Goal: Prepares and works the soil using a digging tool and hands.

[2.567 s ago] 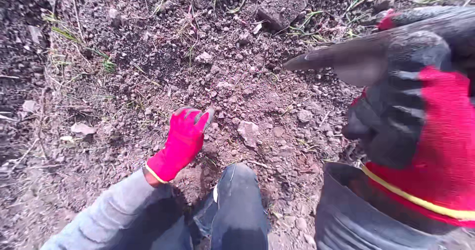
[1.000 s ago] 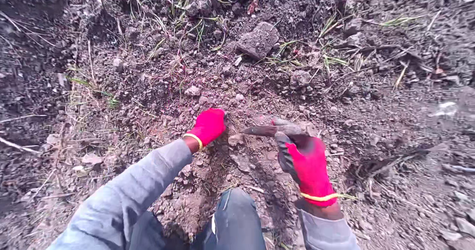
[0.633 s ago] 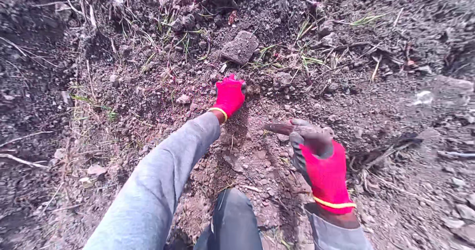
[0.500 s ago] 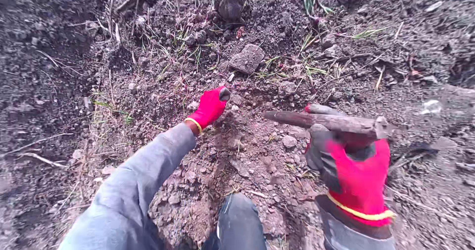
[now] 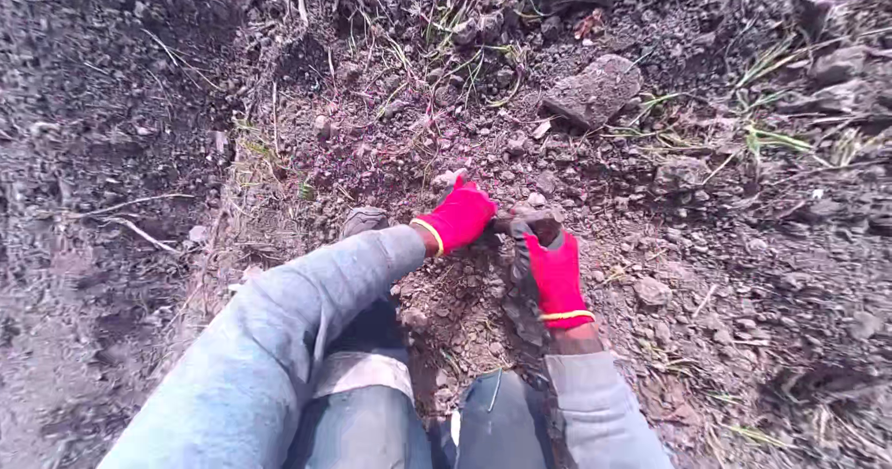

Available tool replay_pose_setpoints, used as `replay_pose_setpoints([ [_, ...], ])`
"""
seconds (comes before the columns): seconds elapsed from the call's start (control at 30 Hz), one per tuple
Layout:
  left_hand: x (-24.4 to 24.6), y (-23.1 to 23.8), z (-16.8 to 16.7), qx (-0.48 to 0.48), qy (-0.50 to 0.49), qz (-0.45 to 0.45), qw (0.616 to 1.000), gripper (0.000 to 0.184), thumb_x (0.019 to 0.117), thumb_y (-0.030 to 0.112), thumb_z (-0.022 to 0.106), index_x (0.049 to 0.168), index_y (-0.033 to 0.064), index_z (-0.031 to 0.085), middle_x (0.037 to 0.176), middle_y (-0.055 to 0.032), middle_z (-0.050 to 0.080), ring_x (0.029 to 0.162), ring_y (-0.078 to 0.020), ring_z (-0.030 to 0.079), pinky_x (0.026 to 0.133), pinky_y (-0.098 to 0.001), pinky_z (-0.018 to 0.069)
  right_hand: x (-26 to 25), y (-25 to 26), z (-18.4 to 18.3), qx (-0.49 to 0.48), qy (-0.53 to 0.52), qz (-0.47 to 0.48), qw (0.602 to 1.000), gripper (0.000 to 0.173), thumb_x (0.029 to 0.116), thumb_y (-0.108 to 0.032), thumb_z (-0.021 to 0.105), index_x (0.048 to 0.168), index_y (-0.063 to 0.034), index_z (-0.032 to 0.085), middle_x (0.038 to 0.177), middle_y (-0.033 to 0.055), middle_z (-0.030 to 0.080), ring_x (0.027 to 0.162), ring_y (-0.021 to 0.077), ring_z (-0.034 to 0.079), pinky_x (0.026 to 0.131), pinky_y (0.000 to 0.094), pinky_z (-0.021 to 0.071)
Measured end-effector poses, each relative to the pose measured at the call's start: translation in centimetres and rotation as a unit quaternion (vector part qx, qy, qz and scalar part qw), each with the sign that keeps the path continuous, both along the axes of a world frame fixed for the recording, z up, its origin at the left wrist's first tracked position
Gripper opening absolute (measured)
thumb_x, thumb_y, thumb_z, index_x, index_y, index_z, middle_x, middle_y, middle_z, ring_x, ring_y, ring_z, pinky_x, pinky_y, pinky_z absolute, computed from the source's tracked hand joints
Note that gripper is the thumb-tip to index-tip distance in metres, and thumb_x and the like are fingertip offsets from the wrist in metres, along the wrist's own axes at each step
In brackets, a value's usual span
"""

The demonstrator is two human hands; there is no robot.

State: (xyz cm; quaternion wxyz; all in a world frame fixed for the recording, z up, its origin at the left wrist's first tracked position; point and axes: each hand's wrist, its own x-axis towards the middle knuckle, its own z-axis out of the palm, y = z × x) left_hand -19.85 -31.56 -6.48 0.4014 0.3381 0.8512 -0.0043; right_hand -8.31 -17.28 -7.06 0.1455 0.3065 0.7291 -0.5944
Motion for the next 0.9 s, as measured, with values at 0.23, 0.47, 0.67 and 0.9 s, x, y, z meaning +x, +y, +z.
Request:
replay_pose_setpoints([
  [0.23,-1.3,-6.6,0.6,0.120,0.166,0.068,0.976,0.041,0.1006,0.036,0.062,0.129,0.0077,0.069,0.122,-0.0196,0.070,0.122,-0.0397,0.063,0.113,-0.0658,0.0356,1.4,8.5,10.4,-0.064,0.158,-0.092,0.981,0.023,0.0977,-0.035,0.068,0.108,-0.0152,0.064,0.064,-0.0096,0.057,0.045,0.0059,0.051,0.040,0.0274,0.0497],
  [0.47,-6.4,-7.5,-2.4,-0.021,0.079,0.265,0.961,0.041,0.0972,0.028,0.067,0.130,0.0051,0.062,0.109,-0.0223,0.073,0.105,-0.0445,0.069,0.098,-0.0720,0.0448,-8.1,4.6,14.7,0.014,0.204,0.057,0.977,0.004,0.0901,-0.004,0.064,0.087,-0.0032,0.066,0.072,-0.0018,0.067,0.061,0.0011,0.062,0.058,0.0170,0.0537],
  [0.67,-7.7,-12.2,4.5,0.101,0.232,0.225,0.941,0.027,0.1020,0.022,0.059,0.124,0.0135,0.073,0.111,-0.0169,0.074,0.110,-0.0386,0.068,0.110,-0.0661,0.0348,-12.2,-9.1,-0.8,0.061,-0.043,0.244,0.967,0.023,0.0981,-0.026,0.066,0.112,-0.0070,0.069,0.093,0.0127,0.070,0.086,0.0268,0.069,0.078,0.0540,0.0548],
  [0.9,0.4,-18.0,1.1,0.098,0.012,0.279,0.955,0.027,0.0991,0.021,0.063,0.121,0.0126,0.075,0.110,-0.0177,0.072,0.101,-0.0366,0.070,0.087,-0.0596,0.0553,-9.8,-1.3,9.8,-0.124,0.184,0.068,0.973,0.025,0.1032,-0.031,0.062,0.126,-0.0196,0.063,0.066,-0.0065,0.057,0.042,0.0061,0.049,0.035,0.0258,0.0468],
])
